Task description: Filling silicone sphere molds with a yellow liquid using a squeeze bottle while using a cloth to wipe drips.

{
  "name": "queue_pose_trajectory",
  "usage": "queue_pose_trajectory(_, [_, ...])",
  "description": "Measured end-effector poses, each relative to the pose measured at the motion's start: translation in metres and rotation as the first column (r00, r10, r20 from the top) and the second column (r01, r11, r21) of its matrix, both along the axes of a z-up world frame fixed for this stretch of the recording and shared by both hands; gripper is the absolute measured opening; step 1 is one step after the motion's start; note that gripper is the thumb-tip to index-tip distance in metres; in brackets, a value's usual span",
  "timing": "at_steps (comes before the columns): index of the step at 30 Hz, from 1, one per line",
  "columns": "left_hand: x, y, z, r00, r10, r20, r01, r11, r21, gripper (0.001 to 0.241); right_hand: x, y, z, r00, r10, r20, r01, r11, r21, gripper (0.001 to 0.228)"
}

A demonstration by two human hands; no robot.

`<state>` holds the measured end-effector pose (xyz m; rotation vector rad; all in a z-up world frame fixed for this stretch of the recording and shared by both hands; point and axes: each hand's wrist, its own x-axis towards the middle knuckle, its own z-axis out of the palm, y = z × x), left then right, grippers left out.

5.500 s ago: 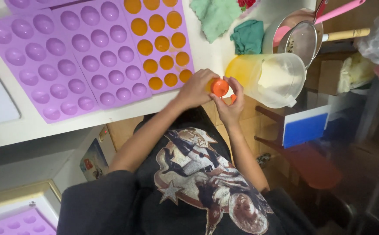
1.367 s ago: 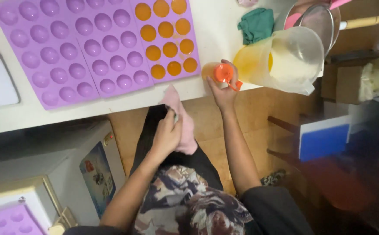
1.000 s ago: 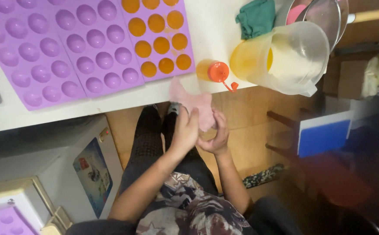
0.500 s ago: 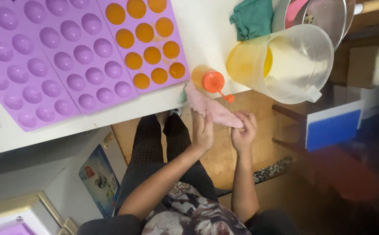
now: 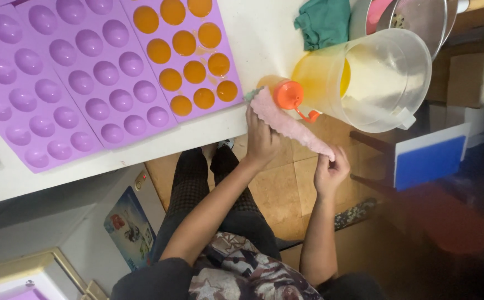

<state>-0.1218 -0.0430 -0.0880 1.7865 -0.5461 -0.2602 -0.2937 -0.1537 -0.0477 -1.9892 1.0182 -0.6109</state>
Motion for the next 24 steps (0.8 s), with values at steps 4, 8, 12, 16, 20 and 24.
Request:
queue_pose_trajectory(4, [0.02,-0.015,0.012,1.0,0.002,0.013,-0.002,1.0,-0.001,0.094,0.007,0.008,-0.001,0.989,-0.054,0.139,0.032,0.987,0.158,0.011])
queue_pose_trajectory(8, [0.035,-0.024,0.014,0.998,0.008,0.065,-0.006,0.999,-0.032,0.101,-0.004,0.013,-0.019,0.97,-0.16,0.183,0.109,0.96,0.259,0.014])
queue_pose_trajectory(12, [0.041,-0.033,0.012,0.996,0.025,0.08,-0.018,0.996,-0.089,0.079,0.0,0.013,-0.02,0.939,-0.207,0.276,0.078,0.908,0.412,0.009])
queue_pose_trajectory(16, [0.043,-0.031,0.014,1.0,0.018,0.02,-0.016,0.994,-0.104,0.064,0.016,0.012,-0.005,0.876,-0.291,0.385,0.047,0.845,0.533,0.018])
queue_pose_trajectory(20, [0.049,-0.008,0.026,0.998,-0.061,0.021,0.062,0.995,-0.076,0.063,0.03,0.009,-0.006,0.817,-0.395,0.42,0.098,0.812,0.575,0.015])
queue_pose_trajectory(24, [0.053,0.031,0.038,0.974,-0.228,-0.007,0.228,0.974,-0.006,0.064,0.047,0.014,-0.017,0.787,-0.365,0.498,0.02,0.821,0.571,0.01])
